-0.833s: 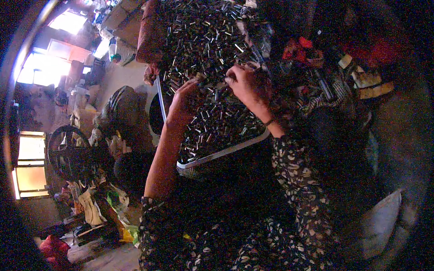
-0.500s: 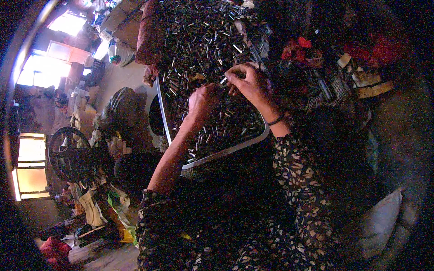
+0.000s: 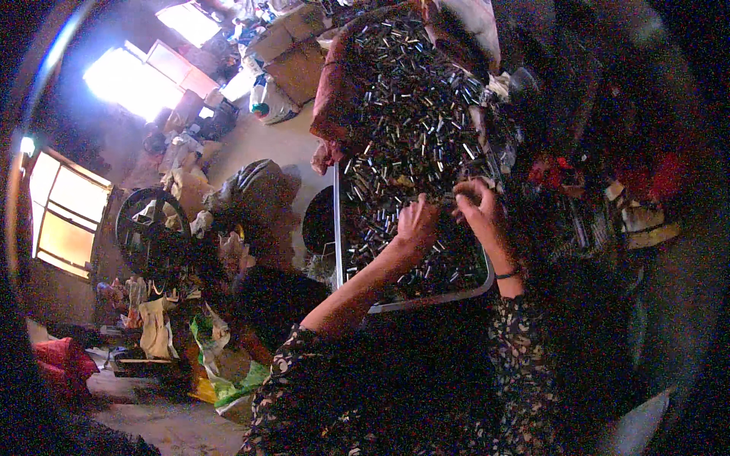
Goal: The person sorts small metal components by hand in a large plastic bin.
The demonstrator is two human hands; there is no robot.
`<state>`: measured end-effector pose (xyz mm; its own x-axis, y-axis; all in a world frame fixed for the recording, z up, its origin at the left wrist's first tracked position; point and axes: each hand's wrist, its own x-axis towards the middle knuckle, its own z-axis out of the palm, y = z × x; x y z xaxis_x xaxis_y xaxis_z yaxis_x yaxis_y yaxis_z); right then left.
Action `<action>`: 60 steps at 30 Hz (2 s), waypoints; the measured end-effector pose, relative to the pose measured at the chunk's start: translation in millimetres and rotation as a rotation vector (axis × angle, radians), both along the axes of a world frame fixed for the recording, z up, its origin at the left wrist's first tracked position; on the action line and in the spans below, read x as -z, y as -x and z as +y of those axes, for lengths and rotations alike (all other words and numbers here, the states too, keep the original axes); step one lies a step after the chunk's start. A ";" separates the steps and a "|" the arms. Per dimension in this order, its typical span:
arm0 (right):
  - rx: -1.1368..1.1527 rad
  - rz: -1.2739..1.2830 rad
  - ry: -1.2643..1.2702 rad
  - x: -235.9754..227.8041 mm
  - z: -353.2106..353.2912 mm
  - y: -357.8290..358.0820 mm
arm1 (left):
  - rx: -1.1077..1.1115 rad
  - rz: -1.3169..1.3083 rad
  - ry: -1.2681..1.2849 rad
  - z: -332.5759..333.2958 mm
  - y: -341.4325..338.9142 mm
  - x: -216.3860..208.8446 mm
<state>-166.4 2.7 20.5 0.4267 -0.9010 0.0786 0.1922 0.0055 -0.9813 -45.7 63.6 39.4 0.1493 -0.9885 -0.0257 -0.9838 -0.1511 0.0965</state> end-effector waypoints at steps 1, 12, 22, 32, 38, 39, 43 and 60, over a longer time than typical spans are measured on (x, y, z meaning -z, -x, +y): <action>-0.014 0.032 0.018 0.9 -0.9 0.5 | -0.022 0.043 0.004 -0.4 1.2 -1.5; -0.029 0.244 0.346 -5.5 6.3 -0.2 | -0.314 1.480 -0.056 20.3 -48.4 8.9; -0.131 0.174 0.104 -9.9 11.5 -3.6 | -0.364 1.710 -0.069 35.4 -44.2 -13.3; -0.232 0.052 -0.224 -7.5 16.5 -6.8 | -0.328 1.457 0.029 37.4 -41.6 -9.0; -0.161 0.101 -0.046 -0.2 18.6 -11.6 | -0.127 1.292 0.123 39.4 -38.4 -3.1; -0.162 0.099 -0.045 2.4 18.3 -13.3 | -0.135 1.212 0.130 39.6 -37.3 -3.3; -0.163 0.111 0.048 7.8 17.3 -16.0 | -0.123 1.057 0.215 39.1 -31.3 -7.5; -0.094 0.067 -0.051 4.6 17.8 -14.1 | -0.416 1.702 0.128 41.8 -33.5 -8.2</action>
<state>-152.3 20.4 15.9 0.5122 -0.8589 0.0016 0.1222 0.0710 -0.9900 -12.2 105.4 47.6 0.2617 -0.9032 -0.3401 0.3134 -0.2538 0.9151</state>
